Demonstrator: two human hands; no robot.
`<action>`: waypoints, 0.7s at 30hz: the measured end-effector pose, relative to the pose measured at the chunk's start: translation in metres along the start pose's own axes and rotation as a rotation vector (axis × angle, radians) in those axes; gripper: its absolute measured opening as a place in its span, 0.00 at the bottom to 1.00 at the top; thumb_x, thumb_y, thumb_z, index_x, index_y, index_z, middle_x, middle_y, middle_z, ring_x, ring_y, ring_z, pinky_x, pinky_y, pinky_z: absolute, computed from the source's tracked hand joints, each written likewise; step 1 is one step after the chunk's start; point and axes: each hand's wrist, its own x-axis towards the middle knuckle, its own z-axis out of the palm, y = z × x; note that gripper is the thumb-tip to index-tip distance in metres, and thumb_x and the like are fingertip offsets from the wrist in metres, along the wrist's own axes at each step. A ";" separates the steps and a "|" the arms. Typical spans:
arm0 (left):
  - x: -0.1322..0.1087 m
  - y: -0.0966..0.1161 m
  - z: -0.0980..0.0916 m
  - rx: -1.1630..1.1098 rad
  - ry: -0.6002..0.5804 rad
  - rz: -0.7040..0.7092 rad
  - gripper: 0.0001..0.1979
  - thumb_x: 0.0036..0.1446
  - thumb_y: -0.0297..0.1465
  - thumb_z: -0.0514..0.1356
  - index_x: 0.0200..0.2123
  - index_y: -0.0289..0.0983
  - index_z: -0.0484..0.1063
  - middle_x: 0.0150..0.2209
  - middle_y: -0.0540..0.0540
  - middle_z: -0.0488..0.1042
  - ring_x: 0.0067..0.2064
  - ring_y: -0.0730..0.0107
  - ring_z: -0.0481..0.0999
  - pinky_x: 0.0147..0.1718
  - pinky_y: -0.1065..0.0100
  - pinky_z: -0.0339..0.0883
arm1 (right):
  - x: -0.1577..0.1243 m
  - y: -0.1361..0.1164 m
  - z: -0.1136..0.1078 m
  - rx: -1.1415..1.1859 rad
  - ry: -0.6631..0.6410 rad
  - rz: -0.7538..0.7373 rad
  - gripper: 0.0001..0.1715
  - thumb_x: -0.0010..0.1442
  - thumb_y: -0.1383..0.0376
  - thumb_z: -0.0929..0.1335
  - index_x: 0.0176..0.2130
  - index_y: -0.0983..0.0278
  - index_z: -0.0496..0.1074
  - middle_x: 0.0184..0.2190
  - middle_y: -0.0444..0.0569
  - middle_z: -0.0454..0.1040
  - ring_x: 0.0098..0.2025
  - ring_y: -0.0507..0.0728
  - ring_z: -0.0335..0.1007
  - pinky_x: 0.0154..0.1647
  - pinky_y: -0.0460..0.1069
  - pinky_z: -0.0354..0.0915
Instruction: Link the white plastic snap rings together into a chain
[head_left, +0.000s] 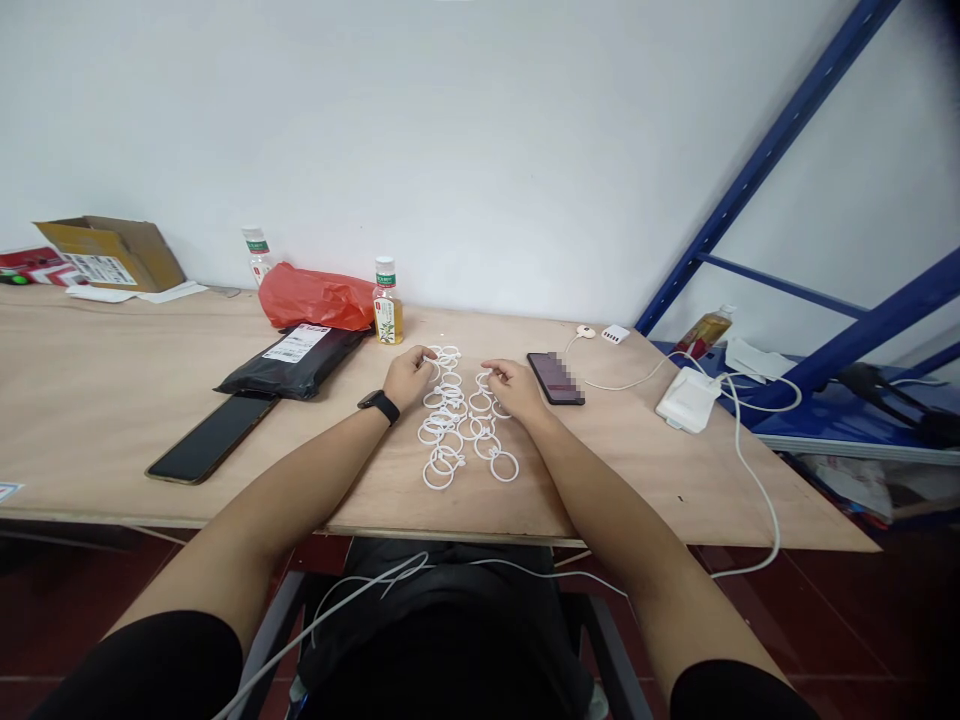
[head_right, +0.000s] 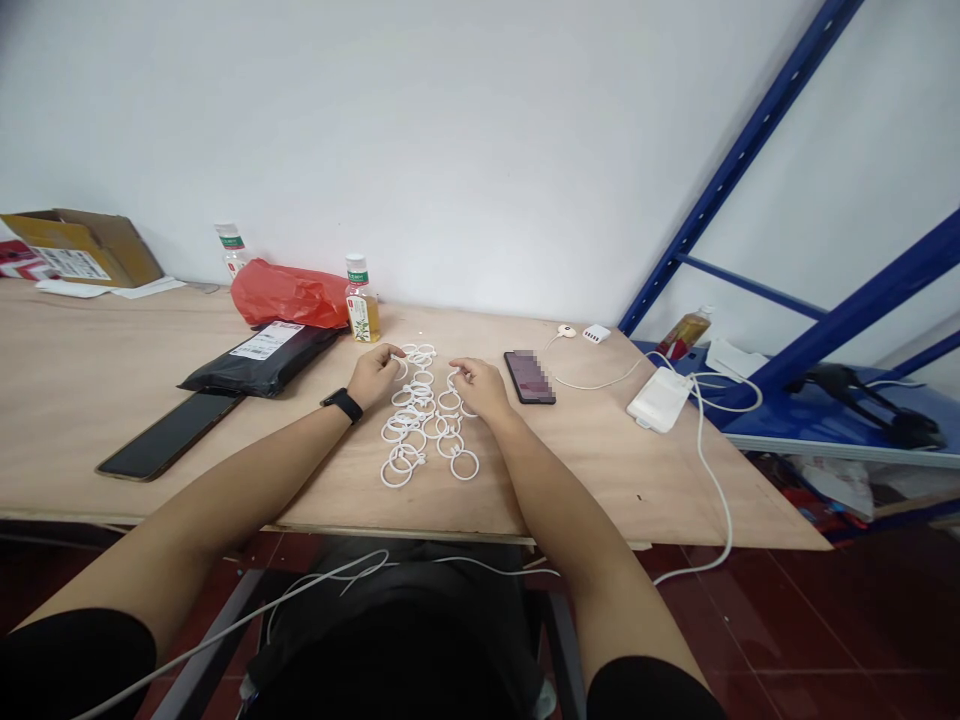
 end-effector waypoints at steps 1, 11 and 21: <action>0.000 0.001 0.000 -0.003 -0.004 -0.008 0.13 0.50 0.29 0.53 0.37 0.36 0.75 0.21 0.53 0.63 0.26 0.70 0.64 0.28 0.69 0.58 | 0.000 0.000 0.000 -0.004 -0.003 -0.004 0.20 0.53 0.67 0.64 0.44 0.62 0.79 0.38 0.49 0.80 0.36 0.55 0.73 0.44 0.50 0.68; -0.002 0.006 0.002 -0.059 -0.019 0.009 0.14 0.49 0.29 0.54 0.37 0.35 0.75 0.22 0.54 0.63 0.26 0.72 0.63 0.28 0.69 0.59 | 0.000 0.002 0.002 -0.045 -0.029 -0.039 0.18 0.53 0.69 0.65 0.40 0.61 0.81 0.38 0.48 0.81 0.36 0.56 0.75 0.44 0.50 0.69; 0.000 0.001 0.005 -0.172 -0.058 -0.044 0.13 0.48 0.27 0.54 0.37 0.35 0.74 0.22 0.53 0.67 0.25 0.73 0.66 0.28 0.70 0.61 | 0.001 -0.001 0.003 -0.114 -0.040 -0.054 0.12 0.49 0.70 0.66 0.30 0.62 0.79 0.31 0.47 0.79 0.31 0.54 0.72 0.38 0.48 0.67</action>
